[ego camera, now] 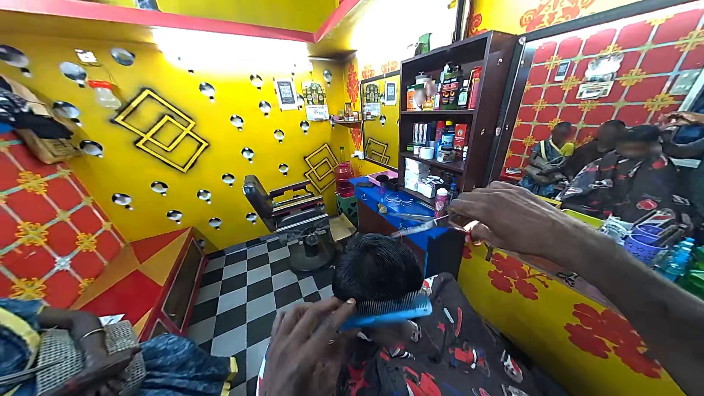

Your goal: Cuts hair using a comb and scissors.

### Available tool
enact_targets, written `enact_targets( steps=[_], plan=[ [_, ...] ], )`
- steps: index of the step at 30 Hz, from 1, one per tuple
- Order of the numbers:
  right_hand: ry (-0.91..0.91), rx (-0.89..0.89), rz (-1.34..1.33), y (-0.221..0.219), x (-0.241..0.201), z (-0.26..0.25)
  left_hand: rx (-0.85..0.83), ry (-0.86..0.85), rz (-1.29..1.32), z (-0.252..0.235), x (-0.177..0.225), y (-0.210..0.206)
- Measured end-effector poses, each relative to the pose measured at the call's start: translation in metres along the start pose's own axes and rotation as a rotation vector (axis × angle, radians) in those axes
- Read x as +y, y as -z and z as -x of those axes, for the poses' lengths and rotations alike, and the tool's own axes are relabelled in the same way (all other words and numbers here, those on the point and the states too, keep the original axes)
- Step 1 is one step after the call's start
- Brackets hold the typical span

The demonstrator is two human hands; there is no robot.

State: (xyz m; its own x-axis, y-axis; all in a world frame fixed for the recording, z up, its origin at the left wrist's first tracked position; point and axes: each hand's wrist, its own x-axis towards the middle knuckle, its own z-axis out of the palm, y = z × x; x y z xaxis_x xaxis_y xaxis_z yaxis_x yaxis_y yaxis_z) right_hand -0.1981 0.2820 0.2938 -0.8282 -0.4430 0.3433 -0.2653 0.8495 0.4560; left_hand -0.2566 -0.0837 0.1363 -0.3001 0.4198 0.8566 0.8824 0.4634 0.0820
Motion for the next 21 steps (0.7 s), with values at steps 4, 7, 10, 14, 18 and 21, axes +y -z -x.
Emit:
enact_targets(
  steps=[4,7,10,14,18,21],
  plan=[
    [0.038,-0.097,-0.018,0.006,0.005,-0.009,0.066,0.163,0.076,-0.022,-0.013,0.002],
    [0.059,-0.265,-0.073,0.017,0.002,-0.017,0.064,0.217,0.058,-0.034,-0.022,0.000],
    [0.073,-0.432,-0.067,0.027,-0.008,-0.027,0.096,0.235,0.077,-0.038,-0.025,-0.005],
    [0.108,-0.430,-0.010,0.032,-0.025,-0.037,0.146,0.221,0.056,-0.038,-0.023,-0.007],
    [0.172,-0.295,0.045,0.032,-0.027,-0.040,0.164,0.220,0.063,-0.038,-0.024,-0.008],
    [0.117,-0.353,0.035,0.038,-0.019,-0.039,0.153,0.219,0.056,-0.038,-0.024,-0.006]
  ],
)
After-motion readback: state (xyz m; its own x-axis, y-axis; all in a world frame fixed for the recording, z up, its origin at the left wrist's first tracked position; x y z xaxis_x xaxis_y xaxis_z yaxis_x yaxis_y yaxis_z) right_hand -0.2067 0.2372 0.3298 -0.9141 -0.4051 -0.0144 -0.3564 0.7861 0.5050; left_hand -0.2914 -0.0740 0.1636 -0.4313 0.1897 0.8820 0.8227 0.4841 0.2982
